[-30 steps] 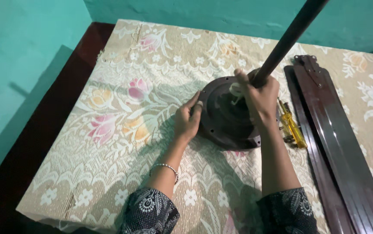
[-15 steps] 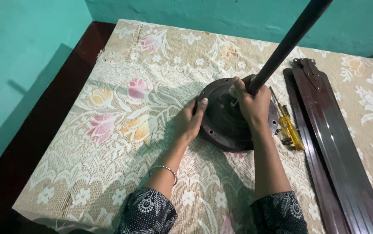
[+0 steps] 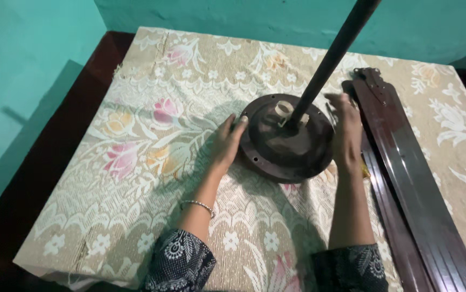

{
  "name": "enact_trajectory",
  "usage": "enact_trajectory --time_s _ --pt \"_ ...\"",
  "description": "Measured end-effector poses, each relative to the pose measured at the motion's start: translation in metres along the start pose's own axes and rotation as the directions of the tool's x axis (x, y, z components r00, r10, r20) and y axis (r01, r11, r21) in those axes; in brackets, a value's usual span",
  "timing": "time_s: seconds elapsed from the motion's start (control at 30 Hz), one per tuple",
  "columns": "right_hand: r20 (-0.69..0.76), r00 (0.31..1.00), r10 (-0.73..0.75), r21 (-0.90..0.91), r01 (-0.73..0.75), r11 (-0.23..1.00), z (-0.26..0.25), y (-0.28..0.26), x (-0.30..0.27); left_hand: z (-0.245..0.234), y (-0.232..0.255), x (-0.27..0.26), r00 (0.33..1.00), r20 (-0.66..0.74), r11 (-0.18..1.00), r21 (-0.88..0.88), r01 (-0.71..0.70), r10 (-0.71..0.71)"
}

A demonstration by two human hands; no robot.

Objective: The person disassembles an electric fan motor assembly on a table. They use a yellow-handled screwdriver to remove screws, separate the motor housing halves, and inspect the internal components including the stator and rotor.

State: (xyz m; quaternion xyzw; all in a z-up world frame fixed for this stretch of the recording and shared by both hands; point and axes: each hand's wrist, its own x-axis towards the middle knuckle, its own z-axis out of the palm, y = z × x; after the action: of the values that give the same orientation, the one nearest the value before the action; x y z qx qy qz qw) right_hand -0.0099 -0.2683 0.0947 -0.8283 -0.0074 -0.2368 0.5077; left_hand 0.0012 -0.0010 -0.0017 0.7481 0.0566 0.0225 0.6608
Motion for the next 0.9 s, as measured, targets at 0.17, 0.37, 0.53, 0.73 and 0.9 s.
enact_trajectory --time_s 0.17,0.37,0.53,0.73,0.9 --pt "0.053 0.916 0.398 -0.129 -0.389 0.912 -0.01 0.054 0.004 -0.002 -0.015 0.024 0.994 0.073 0.878 -0.468 0.101 -0.076" --pt "0.049 0.92 0.39 -0.041 -0.388 0.921 0.013 0.089 -0.007 0.014 -0.011 0.022 1.0 0.012 0.911 -0.413 0.017 -0.013" --pt "0.008 0.91 0.416 0.111 -0.414 0.904 0.014 0.086 -0.01 0.021 0.0 0.008 1.0 0.001 0.957 -0.29 0.025 -0.026" --pt "-0.059 0.821 0.568 -0.016 -0.57 0.822 0.017 0.079 -0.007 0.026 -0.004 0.012 0.999 0.01 0.886 -0.462 -0.034 0.044" --pt "-0.023 0.811 0.584 0.059 -0.582 0.811 0.016 0.07 -0.005 0.031 0.0 0.009 0.999 -0.05 0.871 -0.491 -0.023 -0.002"
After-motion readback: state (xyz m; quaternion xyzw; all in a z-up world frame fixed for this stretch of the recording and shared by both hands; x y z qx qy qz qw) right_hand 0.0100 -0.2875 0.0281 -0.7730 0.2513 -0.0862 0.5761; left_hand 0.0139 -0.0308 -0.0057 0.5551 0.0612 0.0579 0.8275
